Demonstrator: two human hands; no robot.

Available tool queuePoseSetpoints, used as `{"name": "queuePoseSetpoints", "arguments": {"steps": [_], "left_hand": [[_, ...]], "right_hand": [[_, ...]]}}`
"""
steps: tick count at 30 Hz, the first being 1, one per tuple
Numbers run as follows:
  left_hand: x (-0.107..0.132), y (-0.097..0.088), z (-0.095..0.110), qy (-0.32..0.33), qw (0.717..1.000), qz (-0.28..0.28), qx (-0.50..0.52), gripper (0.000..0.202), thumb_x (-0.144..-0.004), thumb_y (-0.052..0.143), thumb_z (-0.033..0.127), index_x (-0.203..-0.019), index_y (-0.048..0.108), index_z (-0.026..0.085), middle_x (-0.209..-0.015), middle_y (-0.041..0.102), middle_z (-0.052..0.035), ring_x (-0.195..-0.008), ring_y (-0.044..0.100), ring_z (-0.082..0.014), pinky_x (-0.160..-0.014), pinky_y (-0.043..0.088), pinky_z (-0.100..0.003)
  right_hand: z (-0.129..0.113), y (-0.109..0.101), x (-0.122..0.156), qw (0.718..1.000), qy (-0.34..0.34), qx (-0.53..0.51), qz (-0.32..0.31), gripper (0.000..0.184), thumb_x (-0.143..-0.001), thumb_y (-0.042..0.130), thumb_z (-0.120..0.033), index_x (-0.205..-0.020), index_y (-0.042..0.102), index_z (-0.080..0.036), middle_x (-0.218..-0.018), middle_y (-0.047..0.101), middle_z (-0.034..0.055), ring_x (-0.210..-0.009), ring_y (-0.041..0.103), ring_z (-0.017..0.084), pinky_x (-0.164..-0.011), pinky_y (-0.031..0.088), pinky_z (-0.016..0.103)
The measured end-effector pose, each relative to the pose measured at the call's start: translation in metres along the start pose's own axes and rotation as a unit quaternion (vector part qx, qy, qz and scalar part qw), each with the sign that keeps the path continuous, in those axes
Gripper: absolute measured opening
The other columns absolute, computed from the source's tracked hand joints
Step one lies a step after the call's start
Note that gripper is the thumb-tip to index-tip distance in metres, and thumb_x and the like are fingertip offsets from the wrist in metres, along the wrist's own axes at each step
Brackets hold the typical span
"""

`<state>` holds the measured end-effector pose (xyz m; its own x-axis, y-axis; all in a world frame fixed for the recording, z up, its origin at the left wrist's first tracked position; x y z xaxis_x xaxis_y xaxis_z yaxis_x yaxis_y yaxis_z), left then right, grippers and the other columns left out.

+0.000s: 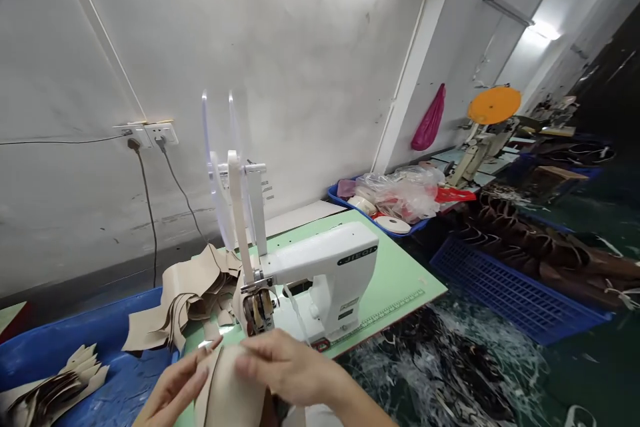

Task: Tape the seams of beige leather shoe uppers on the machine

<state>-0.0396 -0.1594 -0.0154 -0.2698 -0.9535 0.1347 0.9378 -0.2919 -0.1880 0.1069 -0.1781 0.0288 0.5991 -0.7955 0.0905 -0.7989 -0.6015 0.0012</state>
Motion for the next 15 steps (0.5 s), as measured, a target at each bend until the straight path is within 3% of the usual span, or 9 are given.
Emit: {"name": "queuePoseSetpoints", "arguments": {"steps": [3, 6, 11, 15], "left_hand": [[-0.022, 0.015, 0.020, 0.026, 1.000, -0.014, -0.008, 0.044, -0.083, 0.055, 0.060, -0.069, 0.058, 0.019, -0.066, 0.050, 0.0003, -0.065, 0.047, -0.0155, -0.059, 0.041, -0.023], [-0.041, 0.016, 0.030, 0.024, 0.999, 0.014, -0.043, 0.044, -0.084, 0.055, 0.058, -0.067, 0.054, 0.018, -0.064, 0.042, 0.0030, -0.062, 0.038, -0.0127, -0.054, 0.032, -0.020], [-0.049, 0.011, 0.025, 0.007, 0.995, 0.058, -0.078, 0.042, -0.083, 0.058, 0.056, -0.066, 0.055, 0.018, -0.065, 0.043, 0.0031, -0.064, 0.039, -0.0131, -0.056, 0.031, -0.020], [-0.046, 0.009, 0.019, 0.008, 0.995, 0.069, -0.075, 0.041, -0.084, 0.058, 0.055, -0.068, 0.057, 0.018, -0.066, 0.044, 0.0028, -0.065, 0.040, -0.0134, -0.057, 0.032, -0.020]], "right_hand": [[0.008, -0.046, 0.014, 0.982, -0.008, 0.000, 0.187, 0.046, -0.089, 0.052, -0.057, -0.074, 0.056, -0.015, -0.069, 0.038, -0.0021, -0.066, 0.033, 0.010, -0.057, 0.026, 0.021], [0.025, -0.074, 0.018, 0.948, 0.002, -0.035, 0.317, 0.042, -0.082, 0.064, -0.056, -0.077, 0.063, -0.014, -0.064, 0.044, -0.0021, -0.062, 0.036, 0.010, -0.056, 0.027, 0.022], [0.052, -0.077, 0.002, 0.912, -0.023, -0.228, 0.341, 0.035, -0.068, 0.081, -0.045, -0.077, 0.069, -0.014, -0.072, 0.062, 0.0018, -0.069, 0.052, 0.014, -0.064, 0.041, 0.024], [0.064, -0.080, -0.001, 0.891, -0.020, -0.277, 0.360, 0.029, -0.065, 0.084, -0.038, -0.077, 0.073, -0.015, -0.075, 0.068, 0.0030, -0.072, 0.059, 0.017, -0.068, 0.046, 0.026]]}}
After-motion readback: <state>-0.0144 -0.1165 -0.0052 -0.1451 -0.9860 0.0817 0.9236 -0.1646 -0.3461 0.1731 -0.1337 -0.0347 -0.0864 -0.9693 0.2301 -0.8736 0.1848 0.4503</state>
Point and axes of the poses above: each hand's wrist, its own x-axis away from the middle knuckle, its own y-axis out of the palm, z = x × y, the point moved 8 cm from there along -x, towards the middle knuckle
